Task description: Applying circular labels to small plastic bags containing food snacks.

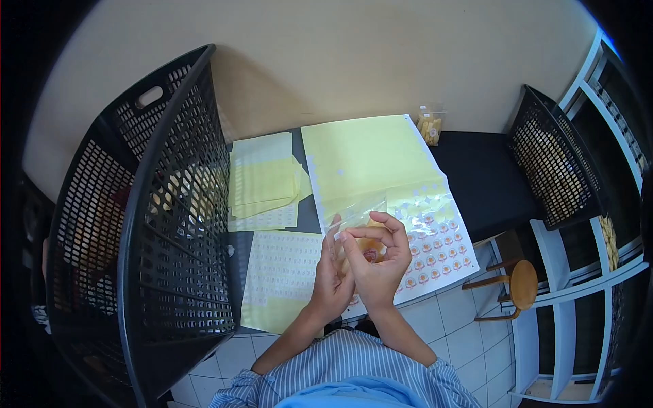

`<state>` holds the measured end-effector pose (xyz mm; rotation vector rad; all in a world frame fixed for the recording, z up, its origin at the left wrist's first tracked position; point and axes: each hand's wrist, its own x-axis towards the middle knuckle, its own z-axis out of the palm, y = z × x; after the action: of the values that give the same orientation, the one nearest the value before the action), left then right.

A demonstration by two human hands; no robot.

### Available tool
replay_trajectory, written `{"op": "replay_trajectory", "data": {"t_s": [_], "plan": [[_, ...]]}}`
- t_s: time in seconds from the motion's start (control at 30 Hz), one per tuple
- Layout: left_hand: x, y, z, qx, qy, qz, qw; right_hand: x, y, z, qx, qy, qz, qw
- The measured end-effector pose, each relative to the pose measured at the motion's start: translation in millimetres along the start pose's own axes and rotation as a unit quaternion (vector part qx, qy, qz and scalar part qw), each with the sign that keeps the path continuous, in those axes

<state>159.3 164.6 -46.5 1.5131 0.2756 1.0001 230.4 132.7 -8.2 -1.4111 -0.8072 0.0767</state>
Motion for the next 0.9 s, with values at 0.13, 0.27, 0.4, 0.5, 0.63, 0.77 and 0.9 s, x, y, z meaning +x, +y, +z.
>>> {"op": "replay_trajectory", "data": {"t_s": [0.13, 0.27, 0.4, 0.5, 0.63, 0.77, 0.9], "plan": [[-2.1, -2.3, 1.8, -0.023, -0.021, -0.018, 0.999, -3.6, 3.2, -2.8, -0.005, 0.009, -0.012, 1.000], [-0.6, -7.1, 6.8, 0.064, -0.058, 0.017, 0.996, 1.0, 4.0, -12.0, -0.054, 0.013, -0.031, 0.998], [3.2, -14.3, 20.0, 0.059, -0.055, 0.000, 0.997, 13.7, 7.2, -28.1, -0.126, 0.013, -0.061, 0.990], [8.8, -21.9, 36.7, 0.030, -0.053, -0.031, 0.998, 26.2, 12.6, -44.4, -0.066, -0.003, -0.022, 0.998], [19.3, -29.4, 61.8, 0.008, -0.049, -0.059, 0.997, 51.4, 23.7, -70.6, -0.028, 0.019, -0.025, 0.999], [34.4, -35.9, 91.2, 0.052, -0.026, -0.019, 0.998, 76.7, 37.2, -95.5, 0.007, 0.004, 0.004, 1.000], [52.6, -46.3, 120.0, 0.059, -0.040, -0.036, 0.997, 101.0, 53.4, -119.0, 0.006, -0.006, -0.006, 1.000]]}}
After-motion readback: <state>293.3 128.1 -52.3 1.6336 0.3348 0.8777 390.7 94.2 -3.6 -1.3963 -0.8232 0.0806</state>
